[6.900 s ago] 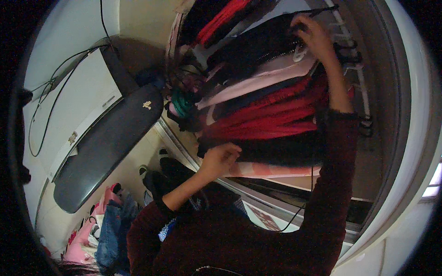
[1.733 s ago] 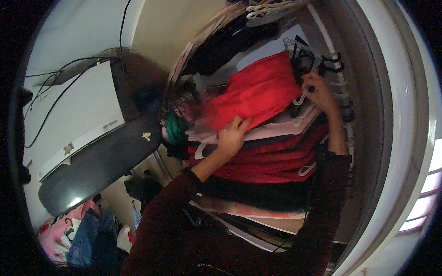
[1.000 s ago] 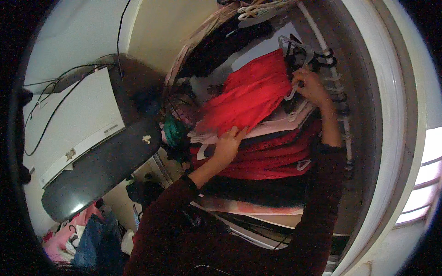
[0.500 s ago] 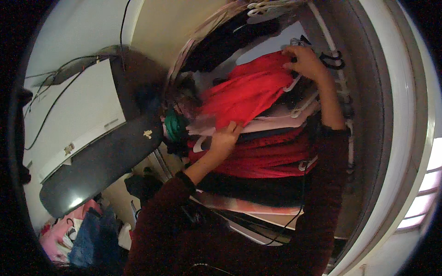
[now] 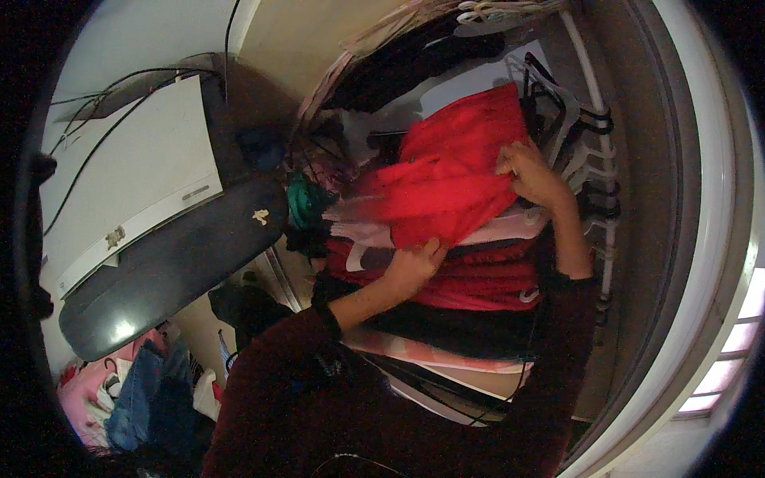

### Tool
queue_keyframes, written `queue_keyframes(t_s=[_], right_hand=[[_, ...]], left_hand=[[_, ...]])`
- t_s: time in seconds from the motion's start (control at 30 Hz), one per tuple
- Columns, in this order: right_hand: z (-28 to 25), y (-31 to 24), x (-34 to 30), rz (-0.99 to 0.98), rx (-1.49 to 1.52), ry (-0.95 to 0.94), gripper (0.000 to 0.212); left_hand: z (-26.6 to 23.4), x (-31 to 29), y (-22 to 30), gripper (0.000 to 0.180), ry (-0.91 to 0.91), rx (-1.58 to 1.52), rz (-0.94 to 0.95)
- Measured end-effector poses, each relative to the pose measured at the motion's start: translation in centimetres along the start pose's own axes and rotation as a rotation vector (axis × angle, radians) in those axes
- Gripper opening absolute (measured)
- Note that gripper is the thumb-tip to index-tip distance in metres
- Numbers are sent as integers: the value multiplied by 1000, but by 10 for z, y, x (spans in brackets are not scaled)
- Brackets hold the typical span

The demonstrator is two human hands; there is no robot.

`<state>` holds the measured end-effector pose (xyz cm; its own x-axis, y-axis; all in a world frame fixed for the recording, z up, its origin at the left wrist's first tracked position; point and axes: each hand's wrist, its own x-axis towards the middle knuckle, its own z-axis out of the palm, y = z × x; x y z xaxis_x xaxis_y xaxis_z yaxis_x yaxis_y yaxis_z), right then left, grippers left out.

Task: The person removes clothes from a closet, places them on a bed, and then returns them to the closet on hangers. The person handles jeans, shirts, and other garments, moving them between the closet and the bed.

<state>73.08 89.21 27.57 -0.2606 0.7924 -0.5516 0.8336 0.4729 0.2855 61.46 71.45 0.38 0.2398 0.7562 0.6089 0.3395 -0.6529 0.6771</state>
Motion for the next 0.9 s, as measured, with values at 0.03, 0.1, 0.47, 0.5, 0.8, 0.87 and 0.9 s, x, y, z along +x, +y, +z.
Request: queue_keyframes(t_s=[0.03, 0.1, 0.47, 0.5, 0.8, 0.87, 0.9], right_hand=[[1, -3, -5, -13, -10, -8, 27], [6, -5, -17, -94, 16, 22, 27], [19, -65, -38, -58, -86, 105, 40], [26, -68, -36, -28, -127, 103, 42], [21, -1, -17, -123, 297, 384, 47], [-22, -37, 9, 188, 571, 652, 46], [-38, -27, 6, 210, 844, 712, 45]], left_hand=[[1, -2, 3, 48, -14, -5, -10], [3, -5, 9, 48, -42, -17, -29], [10, -10, 13, 42, 4, -18, -20], [9, -9, 14, 42, -3, -14, -16], [8, -9, 19, 45, -79, -95, -68], [11, -12, 8, 46, -33, -58, -85], [11, -11, 12, 47, -12, -61, -66]])
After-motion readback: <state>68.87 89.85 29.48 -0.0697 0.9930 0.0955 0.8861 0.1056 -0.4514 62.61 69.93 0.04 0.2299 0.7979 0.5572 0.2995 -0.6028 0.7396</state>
